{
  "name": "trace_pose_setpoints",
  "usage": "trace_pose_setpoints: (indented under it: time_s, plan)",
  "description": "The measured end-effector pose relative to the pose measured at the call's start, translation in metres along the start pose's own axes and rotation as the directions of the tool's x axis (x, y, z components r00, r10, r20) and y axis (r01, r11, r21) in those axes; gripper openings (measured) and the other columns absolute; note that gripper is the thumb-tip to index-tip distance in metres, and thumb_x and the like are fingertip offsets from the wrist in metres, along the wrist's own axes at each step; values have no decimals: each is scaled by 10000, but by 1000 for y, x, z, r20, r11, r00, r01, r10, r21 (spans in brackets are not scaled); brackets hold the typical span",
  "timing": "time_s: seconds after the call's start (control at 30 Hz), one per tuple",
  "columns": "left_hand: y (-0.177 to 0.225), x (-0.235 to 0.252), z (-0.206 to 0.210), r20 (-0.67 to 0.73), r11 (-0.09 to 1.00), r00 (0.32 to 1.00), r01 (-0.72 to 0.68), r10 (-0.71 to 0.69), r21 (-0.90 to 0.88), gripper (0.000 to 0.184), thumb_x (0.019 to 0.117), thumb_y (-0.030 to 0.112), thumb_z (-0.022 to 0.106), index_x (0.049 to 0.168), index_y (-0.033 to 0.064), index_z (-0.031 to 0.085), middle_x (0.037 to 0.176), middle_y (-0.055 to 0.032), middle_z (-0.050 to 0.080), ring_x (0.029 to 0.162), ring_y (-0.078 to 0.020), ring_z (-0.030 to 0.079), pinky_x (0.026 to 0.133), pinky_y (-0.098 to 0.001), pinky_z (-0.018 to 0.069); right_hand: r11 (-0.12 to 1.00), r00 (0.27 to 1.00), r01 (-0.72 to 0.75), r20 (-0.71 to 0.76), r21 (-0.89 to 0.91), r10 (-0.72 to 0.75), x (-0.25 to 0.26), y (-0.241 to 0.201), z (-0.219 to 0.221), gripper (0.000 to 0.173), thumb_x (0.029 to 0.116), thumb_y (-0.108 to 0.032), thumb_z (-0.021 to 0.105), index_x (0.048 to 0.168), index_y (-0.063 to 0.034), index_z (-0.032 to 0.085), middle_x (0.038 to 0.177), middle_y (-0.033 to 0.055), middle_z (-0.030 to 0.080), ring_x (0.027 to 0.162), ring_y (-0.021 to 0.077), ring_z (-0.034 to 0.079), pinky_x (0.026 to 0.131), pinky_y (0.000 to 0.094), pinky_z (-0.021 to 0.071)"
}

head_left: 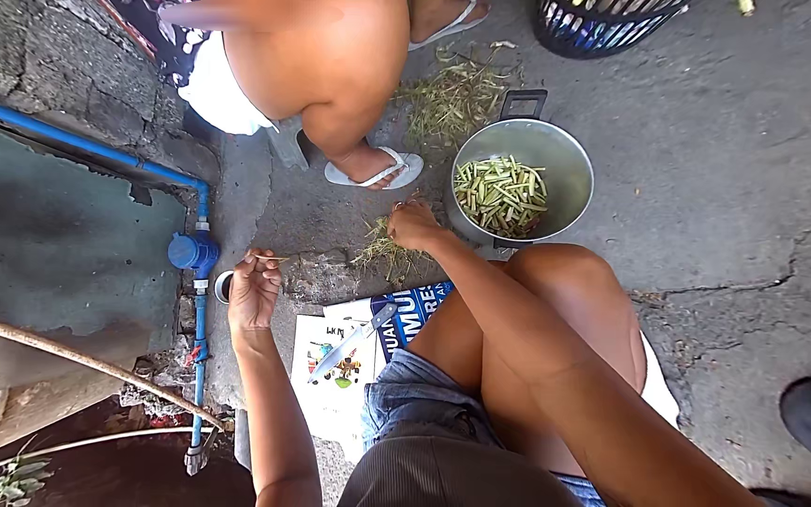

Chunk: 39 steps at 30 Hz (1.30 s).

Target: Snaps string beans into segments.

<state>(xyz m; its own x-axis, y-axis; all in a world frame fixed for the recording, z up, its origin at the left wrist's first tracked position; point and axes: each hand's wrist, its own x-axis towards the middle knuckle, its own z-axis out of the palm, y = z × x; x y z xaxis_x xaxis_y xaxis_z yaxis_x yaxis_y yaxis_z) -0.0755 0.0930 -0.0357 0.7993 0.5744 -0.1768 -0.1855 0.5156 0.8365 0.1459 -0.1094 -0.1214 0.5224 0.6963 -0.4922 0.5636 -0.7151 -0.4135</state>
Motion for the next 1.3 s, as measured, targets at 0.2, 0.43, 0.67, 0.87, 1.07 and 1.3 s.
trace_pose_setpoints:
  time_s: [0.2, 0.43, 0.67, 0.87, 1.07, 1.3]
  plan:
    - [-21, 3, 15, -8, 993, 994, 114, -113, 32, 303, 1056, 130, 418, 915, 97, 684, 896, -47, 724, 729, -66, 694, 656, -167, 575, 996, 998, -63, 12, 64, 63, 3, 3, 2, 213, 956, -202, 685, 1118, -104, 780, 1369, 181, 606, 1351, 396, 479, 1091, 627, 348]
    - [-38, 8, 34, 11, 984, 986, 168, -169, 64, 266, 1050, 121, 450, 945, 88, 692, 877, -62, 732, 722, -75, 701, 656, -176, 580, 987, 998, -66, -6, 145, 68, 3, 3, -3, 220, 951, -222, 697, 1091, -69, 769, 1305, 223, 624, 1292, 408, 526, 1058, 624, 385]
    - [-53, 14, 44, -1, 972, 979, 201, -202, 126, 308, 1067, 87, 399, 955, 62, 685, 869, -83, 743, 703, -80, 702, 650, -181, 579, 949, 996, -30, -68, 314, 53, -2, -2, -11, 192, 949, -173, 682, 1087, -76, 774, 1308, 225, 609, 1257, 412, 543, 1018, 627, 422]
    - [-63, 15, 56, -18, 951, 975, 218, -220, 218, 297, 1073, 76, 398, 965, 61, 674, 865, -68, 742, 698, -73, 696, 665, -188, 580, 886, 972, 120, -233, 447, -14, -16, -13, -19, 210, 988, -204, 648, 1059, -59, 782, 1239, 221, 645, 1194, 392, 591, 974, 590, 472]
    - [-68, 19, 64, -8, 935, 975, 216, -223, 280, 288, 1079, 63, 388, 967, 65, 654, 866, -63, 740, 715, -67, 694, 677, -183, 574, 642, 908, 401, -378, 654, -182, -43, -26, -25, 168, 958, -137, 686, 1048, -33, 783, 1163, 174, 651, 1010, 244, 621, 875, 432, 509]
    - [-73, 21, 76, -48, 900, 974, 223, -221, 374, 187, 1066, 44, 449, 1003, 69, 623, 868, -30, 701, 739, -78, 682, 716, -216, 587, 647, 885, 453, -398, 613, -243, -44, -28, -23, 161, 894, -180, 790, 1007, -64, 804, 1163, 184, 661, 1112, 303, 599, 953, 506, 474]
